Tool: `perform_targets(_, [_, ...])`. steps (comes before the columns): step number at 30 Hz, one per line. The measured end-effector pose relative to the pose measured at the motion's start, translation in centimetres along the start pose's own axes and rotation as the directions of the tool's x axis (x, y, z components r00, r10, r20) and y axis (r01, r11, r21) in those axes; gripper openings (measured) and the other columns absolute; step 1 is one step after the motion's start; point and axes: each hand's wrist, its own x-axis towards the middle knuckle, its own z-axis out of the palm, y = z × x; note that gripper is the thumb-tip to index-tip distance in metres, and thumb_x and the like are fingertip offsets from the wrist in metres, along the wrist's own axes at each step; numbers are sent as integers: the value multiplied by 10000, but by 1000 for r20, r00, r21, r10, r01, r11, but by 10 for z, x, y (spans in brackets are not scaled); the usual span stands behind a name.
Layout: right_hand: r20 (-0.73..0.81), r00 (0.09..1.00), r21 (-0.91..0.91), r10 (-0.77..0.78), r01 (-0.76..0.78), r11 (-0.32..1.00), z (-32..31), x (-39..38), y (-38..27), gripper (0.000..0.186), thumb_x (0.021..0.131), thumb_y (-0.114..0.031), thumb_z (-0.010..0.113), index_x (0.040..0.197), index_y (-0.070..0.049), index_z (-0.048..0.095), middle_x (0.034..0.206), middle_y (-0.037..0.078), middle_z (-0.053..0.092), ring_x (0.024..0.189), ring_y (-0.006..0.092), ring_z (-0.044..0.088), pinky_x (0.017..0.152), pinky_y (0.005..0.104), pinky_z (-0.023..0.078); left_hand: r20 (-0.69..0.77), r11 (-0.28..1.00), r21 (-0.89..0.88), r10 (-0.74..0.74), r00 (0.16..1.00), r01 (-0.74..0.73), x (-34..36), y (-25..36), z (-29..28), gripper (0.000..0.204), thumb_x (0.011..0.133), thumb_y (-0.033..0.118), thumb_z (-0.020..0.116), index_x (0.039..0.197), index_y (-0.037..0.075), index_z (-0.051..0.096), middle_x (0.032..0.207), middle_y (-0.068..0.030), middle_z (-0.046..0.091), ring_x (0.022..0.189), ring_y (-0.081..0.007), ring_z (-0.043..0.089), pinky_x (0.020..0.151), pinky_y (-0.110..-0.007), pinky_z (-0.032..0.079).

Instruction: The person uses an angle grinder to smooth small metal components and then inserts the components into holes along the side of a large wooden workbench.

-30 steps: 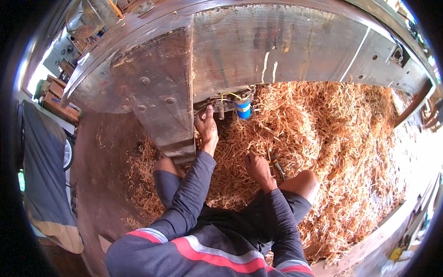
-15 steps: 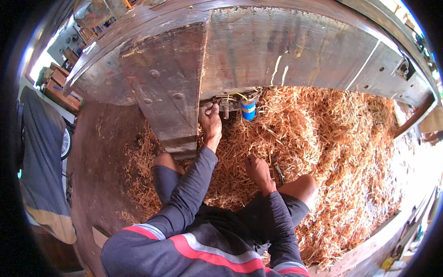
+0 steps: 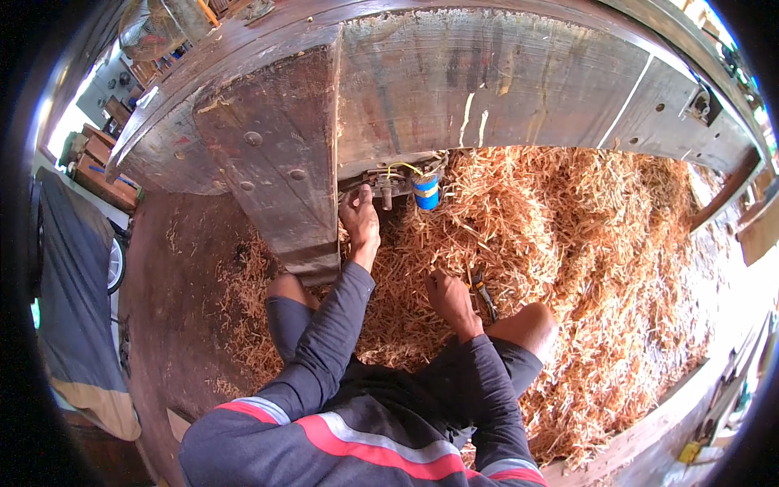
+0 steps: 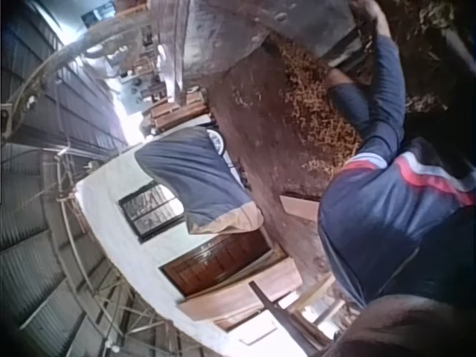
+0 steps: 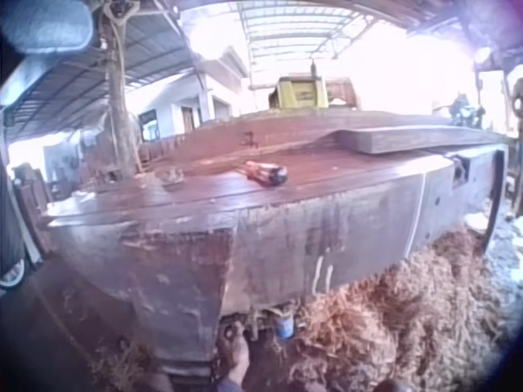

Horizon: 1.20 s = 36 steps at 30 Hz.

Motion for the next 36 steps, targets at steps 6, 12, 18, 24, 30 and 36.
perform_targets(6, [18, 1000, 7, 4, -4, 1000, -1, 0, 2, 248, 965, -263, 612, 919, -20, 634, 779, 252, 667, 729, 453, 659, 613, 525, 512, 12, 974, -192, 122, 993, -117, -11, -14, -3, 108, 985, 138, 670, 978, 33, 648, 890, 20, 604, 838, -90, 529, 814, -259, 434])
perform_targets(12, [7, 1000, -1, 17, -17, 1000, 0, -2, 0, 242, 965, -258, 607, 939, -21, 646, 787, 247, 668, 726, 452, 655, 629, 524, 515, 81, 988, -142, 67, 994, -55, 3, -32, -12, 108, 973, 135, 693, 942, 44, 644, 799, 59, 550, 759, -58, 474, 719, -231, 384])
perform_targets(18, [65, 996, -50, 54, -51, 997, -2, 1, -4, 252, 971, -271, 597, 936, -25, 639, 761, 242, 662, 719, 445, 655, 623, 518, 513, 121, 988, -82, 140, 983, -130, 14, -55, -19, 178, 994, 179, 668, 1044, 9, 660, 989, -24, 668, 911, -115, 590, 835, -279, 453])
perform_targets(24, [81, 994, -33, 69, -67, 997, -3, -2, -9, 239, 968, -261, 606, 954, -27, 651, 759, 244, 663, 717, 438, 660, 613, 511, 512, 192, 995, -102, 37, 981, -18, 8, -49, -23, 281, 994, 208, 670, 1167, -8, 620, 1145, -78, 681, 1070, -167, 615, 970, -328, 456])
perform_targets(30, [22, 1000, -22, -7, 7, 1000, 1, -5, -7, 233, 962, -254, 619, 947, -24, 652, 726, 252, 649, 680, 441, 652, 586, 512, 508, 258, 998, -46, -20, 966, 33, 26, -62, -28, 389, 967, 295, 716, 1179, -8, 598, 1131, -109, 681, 1036, -175, 620, 948, -330, 462])
perform_targets(36, [68, 998, -45, 9, -6, 999, 6, -3, -1, 253, 960, -264, 633, 986, -17, 681, 765, 224, 679, 717, 423, 671, 636, 491, 520, 108, 992, 35, -122, 987, 119, 28, -88, -38, 494, 958, 374, 711, 1271, 11, 591, 1246, -116, 648, 1128, -243, 620, 972, -369, 473])
